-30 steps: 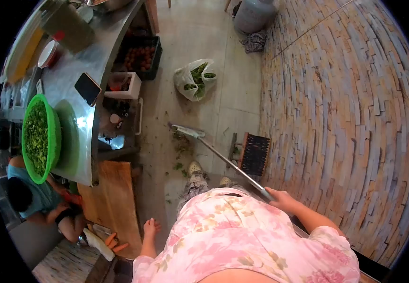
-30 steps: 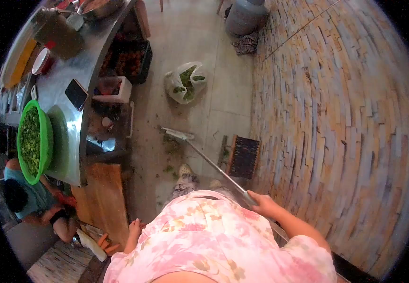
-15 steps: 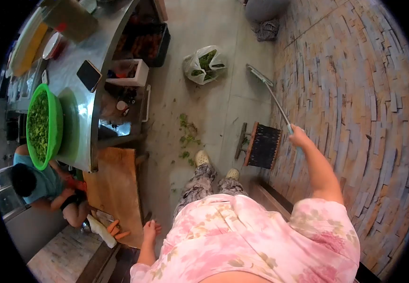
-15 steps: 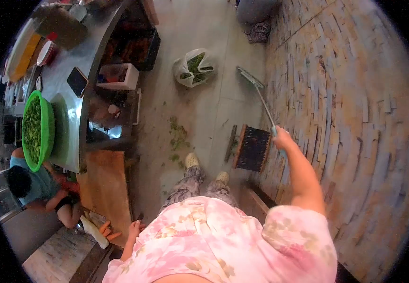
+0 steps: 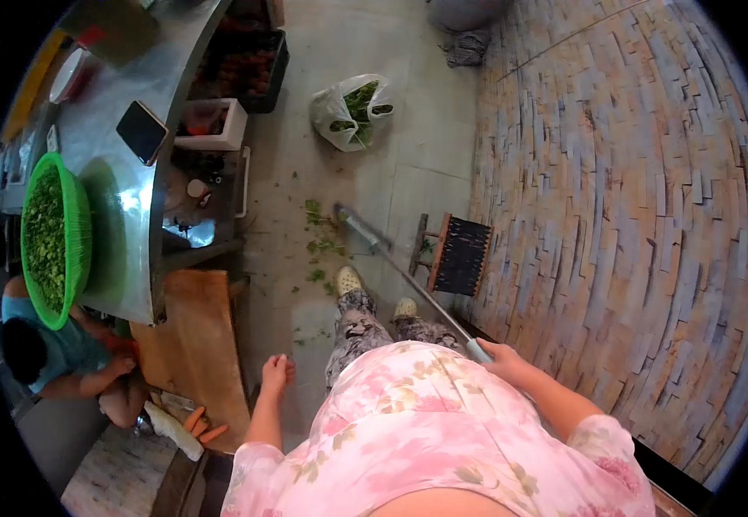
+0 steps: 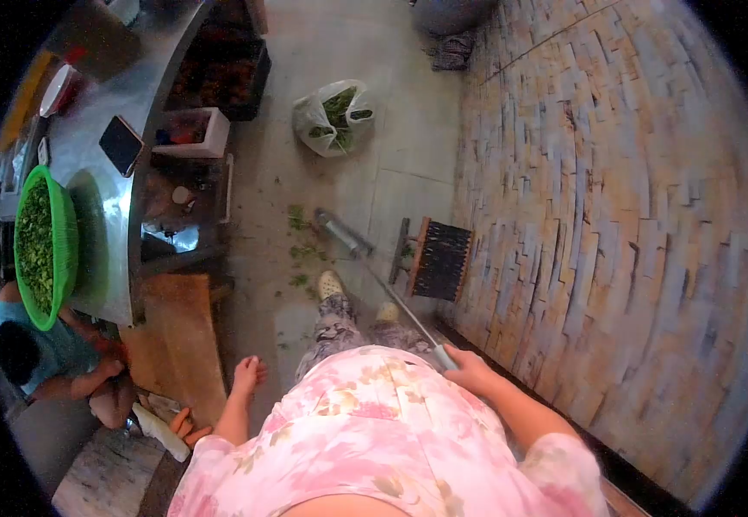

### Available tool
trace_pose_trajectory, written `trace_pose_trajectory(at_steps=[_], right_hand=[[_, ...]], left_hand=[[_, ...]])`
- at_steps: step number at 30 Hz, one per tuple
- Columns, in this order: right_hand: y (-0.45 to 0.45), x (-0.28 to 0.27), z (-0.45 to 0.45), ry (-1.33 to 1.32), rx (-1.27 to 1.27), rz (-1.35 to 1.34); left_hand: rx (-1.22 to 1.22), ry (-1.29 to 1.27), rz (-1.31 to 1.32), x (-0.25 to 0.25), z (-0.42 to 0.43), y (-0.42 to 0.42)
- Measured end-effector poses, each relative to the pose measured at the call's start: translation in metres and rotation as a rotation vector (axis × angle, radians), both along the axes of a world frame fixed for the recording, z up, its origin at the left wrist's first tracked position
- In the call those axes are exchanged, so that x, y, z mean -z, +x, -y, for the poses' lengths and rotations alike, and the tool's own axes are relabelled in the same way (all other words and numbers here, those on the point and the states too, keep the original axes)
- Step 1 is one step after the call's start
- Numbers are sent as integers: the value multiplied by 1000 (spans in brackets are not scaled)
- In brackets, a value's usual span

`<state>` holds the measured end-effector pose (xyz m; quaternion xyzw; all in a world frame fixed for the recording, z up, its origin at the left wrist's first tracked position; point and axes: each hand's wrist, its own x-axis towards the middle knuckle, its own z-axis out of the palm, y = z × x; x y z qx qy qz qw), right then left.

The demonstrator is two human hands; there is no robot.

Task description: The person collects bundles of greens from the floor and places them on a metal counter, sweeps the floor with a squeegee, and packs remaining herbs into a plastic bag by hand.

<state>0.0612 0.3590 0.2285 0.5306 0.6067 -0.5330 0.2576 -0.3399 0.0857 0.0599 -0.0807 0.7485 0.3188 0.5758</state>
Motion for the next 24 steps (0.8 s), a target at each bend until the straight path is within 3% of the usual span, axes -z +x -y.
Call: trace_pose_trajectory(at_steps=[4, 7, 8, 11, 14, 19, 23, 24], right_hand=[[-21, -55, 6, -117, 18, 50], [-15, -51, 11, -217, 307, 107], [-19, -52, 7, -356, 595, 163], [-27, -76, 2, -71, 138, 86], [-33, -90, -9, 56, -1, 106], [-12, -71, -38, 225, 15, -1], [-18, -78, -85, 136, 126, 157], [10, -53, -94, 251, 78, 30]], left_hand=[[-42, 7, 2, -1, -21, -24], [-94, -29, -18, 13, -3, -37], [-73, -40, -32, 14, 0, -41], [-49, -58, -47, 17, 9, -48], [-82, -49, -28, 26, 17, -55], [54, -88, -118, 31, -5, -62], [-108, -22, -130, -8, -23, -31], [-145, -31, -145, -14, -19, -17]])
